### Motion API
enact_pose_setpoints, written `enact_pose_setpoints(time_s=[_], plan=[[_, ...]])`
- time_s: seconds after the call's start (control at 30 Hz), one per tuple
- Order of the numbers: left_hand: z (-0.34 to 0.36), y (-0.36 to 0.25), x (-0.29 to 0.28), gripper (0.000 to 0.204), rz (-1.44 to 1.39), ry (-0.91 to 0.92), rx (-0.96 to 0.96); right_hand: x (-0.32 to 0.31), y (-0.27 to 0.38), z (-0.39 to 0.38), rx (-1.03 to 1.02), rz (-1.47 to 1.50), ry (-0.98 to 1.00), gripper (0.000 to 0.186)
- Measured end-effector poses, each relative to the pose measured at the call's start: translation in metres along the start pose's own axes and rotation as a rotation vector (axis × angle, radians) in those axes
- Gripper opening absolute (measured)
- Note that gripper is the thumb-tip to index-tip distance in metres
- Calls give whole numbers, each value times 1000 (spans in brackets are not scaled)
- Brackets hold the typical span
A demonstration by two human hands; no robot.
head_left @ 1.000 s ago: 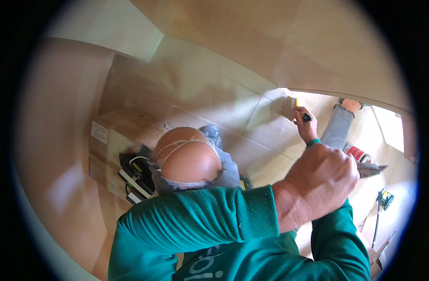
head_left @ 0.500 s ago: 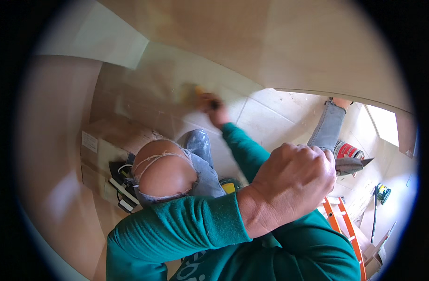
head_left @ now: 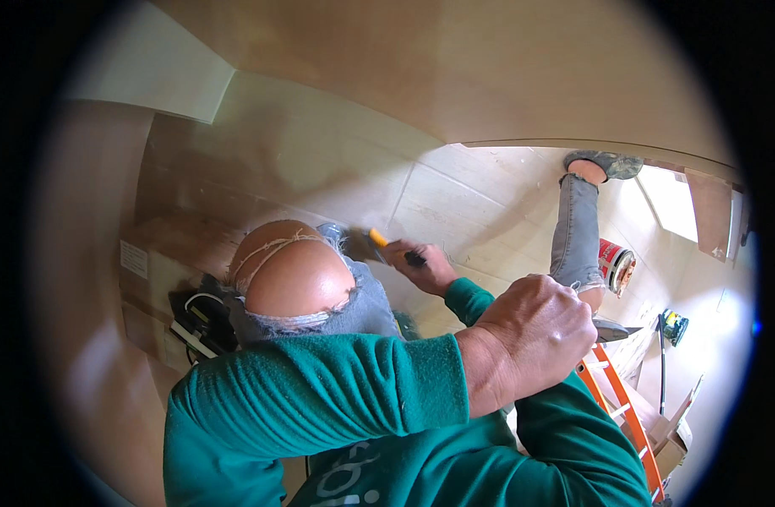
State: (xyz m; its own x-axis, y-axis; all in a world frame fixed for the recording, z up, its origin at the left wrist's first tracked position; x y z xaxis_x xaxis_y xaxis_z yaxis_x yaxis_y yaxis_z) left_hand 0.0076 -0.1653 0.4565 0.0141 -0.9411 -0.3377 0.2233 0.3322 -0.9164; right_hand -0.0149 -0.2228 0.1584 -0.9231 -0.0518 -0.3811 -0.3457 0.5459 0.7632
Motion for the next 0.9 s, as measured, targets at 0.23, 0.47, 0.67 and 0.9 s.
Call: enact_pose_setpoints(time_s=[0.23, 0.47, 0.67, 0.9], plan=[[-13, 0, 0, 12, 21, 54, -16, -198, -151, -50, 173, -313, -647, 18], [-3, -3, 15, 12, 17, 88, 56, -34, -73, -56, -98, -115, 220, 16], [-2, -9, 13, 11, 35, 140, 17, -117, -164, -32, 49, -170, 110, 18], [1, 2, 4, 14, 51, 135, -25, -275, -138, -65, 86, -422, -145, 23]])
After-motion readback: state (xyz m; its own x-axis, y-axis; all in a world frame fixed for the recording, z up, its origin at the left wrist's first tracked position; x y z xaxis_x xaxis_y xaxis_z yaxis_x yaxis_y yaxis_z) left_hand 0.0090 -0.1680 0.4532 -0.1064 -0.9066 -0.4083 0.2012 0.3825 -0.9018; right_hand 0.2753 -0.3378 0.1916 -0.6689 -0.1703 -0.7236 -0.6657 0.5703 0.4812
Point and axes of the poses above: each hand's wrist, its own z-axis towards the middle knuckle, its own x-axis out of the palm, y = z × x, the point moved 6 cm from there along z, towards the middle knuckle, and after that the axes turned 10 degrees about -z, right-handed, at the moved point
